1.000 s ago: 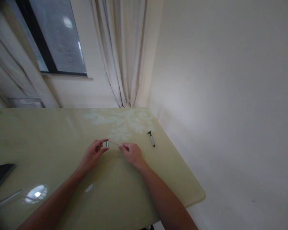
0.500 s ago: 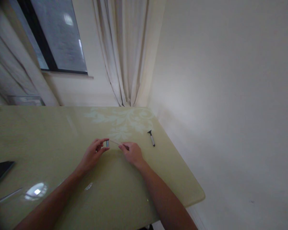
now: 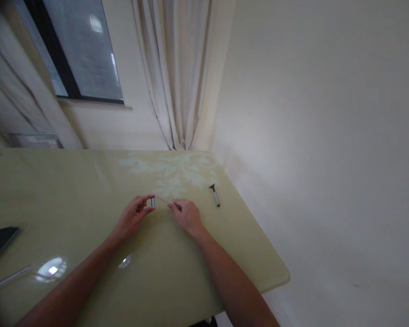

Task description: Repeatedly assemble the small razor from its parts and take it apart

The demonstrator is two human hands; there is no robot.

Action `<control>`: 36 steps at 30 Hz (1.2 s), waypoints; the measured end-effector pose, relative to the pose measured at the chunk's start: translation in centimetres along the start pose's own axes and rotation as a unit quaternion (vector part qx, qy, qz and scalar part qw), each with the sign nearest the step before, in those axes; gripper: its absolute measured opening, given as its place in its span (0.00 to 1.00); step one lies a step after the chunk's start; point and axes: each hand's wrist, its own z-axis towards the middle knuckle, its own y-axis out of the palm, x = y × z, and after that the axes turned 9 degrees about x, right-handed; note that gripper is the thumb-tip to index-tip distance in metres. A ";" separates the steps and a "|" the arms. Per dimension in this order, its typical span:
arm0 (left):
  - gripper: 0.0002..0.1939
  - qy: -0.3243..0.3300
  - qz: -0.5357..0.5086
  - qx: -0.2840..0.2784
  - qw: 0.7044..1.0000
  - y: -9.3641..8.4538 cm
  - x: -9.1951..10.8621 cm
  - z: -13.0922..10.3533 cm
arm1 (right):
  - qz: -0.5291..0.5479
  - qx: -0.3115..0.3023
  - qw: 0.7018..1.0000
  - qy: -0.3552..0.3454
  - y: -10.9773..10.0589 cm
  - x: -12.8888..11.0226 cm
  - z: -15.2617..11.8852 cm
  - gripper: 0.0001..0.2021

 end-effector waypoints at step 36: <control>0.22 -0.025 -0.021 0.014 0.999 1.4 -2.7 2.4 | -0.174 0.016 0.984 -0.045 1.1 0.2 1.9 0.17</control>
